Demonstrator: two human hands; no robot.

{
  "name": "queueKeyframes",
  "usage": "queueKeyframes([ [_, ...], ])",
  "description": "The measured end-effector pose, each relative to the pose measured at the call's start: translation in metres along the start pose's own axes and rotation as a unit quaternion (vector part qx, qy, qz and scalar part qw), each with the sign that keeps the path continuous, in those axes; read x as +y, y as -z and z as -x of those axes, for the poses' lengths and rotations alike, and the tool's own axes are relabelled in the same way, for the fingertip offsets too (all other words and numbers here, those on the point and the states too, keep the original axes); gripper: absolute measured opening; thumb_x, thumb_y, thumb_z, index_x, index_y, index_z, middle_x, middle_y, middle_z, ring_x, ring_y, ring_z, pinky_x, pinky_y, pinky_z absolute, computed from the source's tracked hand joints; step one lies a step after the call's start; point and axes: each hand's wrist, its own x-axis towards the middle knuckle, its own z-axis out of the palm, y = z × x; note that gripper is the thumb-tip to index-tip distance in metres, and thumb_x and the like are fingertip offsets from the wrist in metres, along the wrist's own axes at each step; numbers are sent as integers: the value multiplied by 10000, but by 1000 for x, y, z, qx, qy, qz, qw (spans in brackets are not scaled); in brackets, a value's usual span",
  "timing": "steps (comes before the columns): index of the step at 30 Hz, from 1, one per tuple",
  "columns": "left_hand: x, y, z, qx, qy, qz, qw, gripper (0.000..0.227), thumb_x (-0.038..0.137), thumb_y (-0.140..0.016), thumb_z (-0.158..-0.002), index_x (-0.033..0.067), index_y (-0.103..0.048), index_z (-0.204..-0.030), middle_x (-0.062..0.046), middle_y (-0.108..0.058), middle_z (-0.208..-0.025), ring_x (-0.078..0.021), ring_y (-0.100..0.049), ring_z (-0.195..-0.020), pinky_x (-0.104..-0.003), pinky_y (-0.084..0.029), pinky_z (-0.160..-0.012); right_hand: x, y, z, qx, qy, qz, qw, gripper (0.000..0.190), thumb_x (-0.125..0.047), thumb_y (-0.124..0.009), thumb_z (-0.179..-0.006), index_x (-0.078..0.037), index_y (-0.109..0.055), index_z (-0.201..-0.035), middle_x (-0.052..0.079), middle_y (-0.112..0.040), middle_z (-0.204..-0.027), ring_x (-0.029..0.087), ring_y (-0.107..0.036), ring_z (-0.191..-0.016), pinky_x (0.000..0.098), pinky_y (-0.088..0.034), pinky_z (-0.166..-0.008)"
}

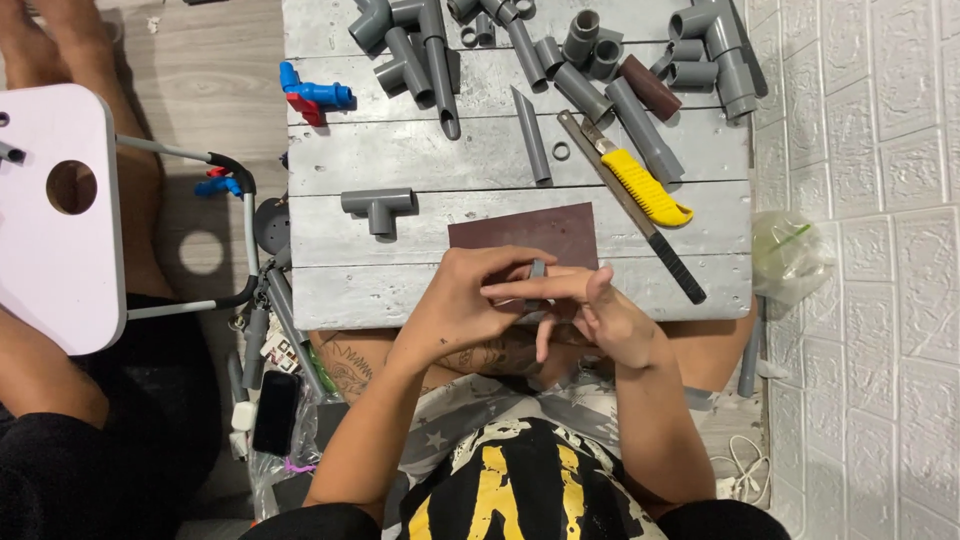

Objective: The person is sanding the edges of small grey plastic rings using a piece of sandpaper on a wooden board.

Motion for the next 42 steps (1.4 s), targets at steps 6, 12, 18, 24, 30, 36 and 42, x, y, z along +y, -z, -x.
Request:
queueKeyframes([
  [6, -10, 1, 3, -30, 12, 8, 999, 458, -149, -705, -674, -22, -734, -1113, -137, -703, -703, -247, -668, -603, -332, -540, -563, 20, 26, 14, -127, -23, -116, 985, 1112, -824, -91, -921, 70, -535, -1410, 290, -521, -1431, 212, -770, -761, 232, -617, -450],
  [12, 2, 8, 1, -72, -12, 18, 997, 416, -172, -714, -726, -18, -730, -1113, -165, -731, -781, -312, -734, -701, -371, -591, -622, 17, 44, 18, -304, -2, -111, 946, 1048, -829, -215, -969, 31, -301, -1561, 283, -180, -1603, 376, -490, -1327, 432, -662, -777],
  [18, 5, 6, -3, -97, -28, 19, 995, 448, -183, -718, -720, -14, -728, -1135, -179, -747, -842, -346, -747, -759, -387, -613, -674, 5, 51, 23, -341, -27, -22, 940, 1051, -811, -207, -973, 65, -279, -1549, 331, -149, -1596, 419, -557, -1297, 477, -662, -834],
  [24, 16, 10, -7, -78, -58, -24, 995, 483, -174, -776, -692, 8, -736, -1138, -153, -757, -877, -323, -755, -824, -393, -633, -742, -11, 40, 16, -242, -14, 46, 969, 901, -727, -228, -997, -17, -530, -1462, 293, -513, -1420, 390, -595, -1261, 552, -558, -960],
  [30, 1, 11, 6, -97, -23, 64, 993, 528, 20, -850, -748, 80, -691, -1248, -125, -743, -1030, -265, -734, -917, -373, -626, -812, -24, 18, 15, -219, 45, 51, 973, 897, -705, -217, -1030, 26, -547, -1431, 256, -630, -1227, 315, -735, -1027, 457, -616, -839],
  [36, 2, 13, 11, -120, -84, 84, 986, 546, -38, -791, -801, 84, -648, -1314, -146, -703, -1285, -349, -700, -1186, -465, -576, -1010, -61, -6, 3, -203, -9, 191, 960, 713, -624, -259, -1037, -122, -613, -1400, 43, -675, -759, 180, -631, -678, 317, -471, -657],
  [42, 0, 15, 22, -127, -133, 45, 982, 362, 156, -775, -771, 59, -690, -1108, -119, -706, -1220, -259, -753, -1049, -388, -663, -955, -61, -22, 13, -192, 69, 249, 947, 469, -381, -498, -1016, -92, -619, -1365, 169, -668, -1242, 292, -633, -855, 462, -473, -886],
])
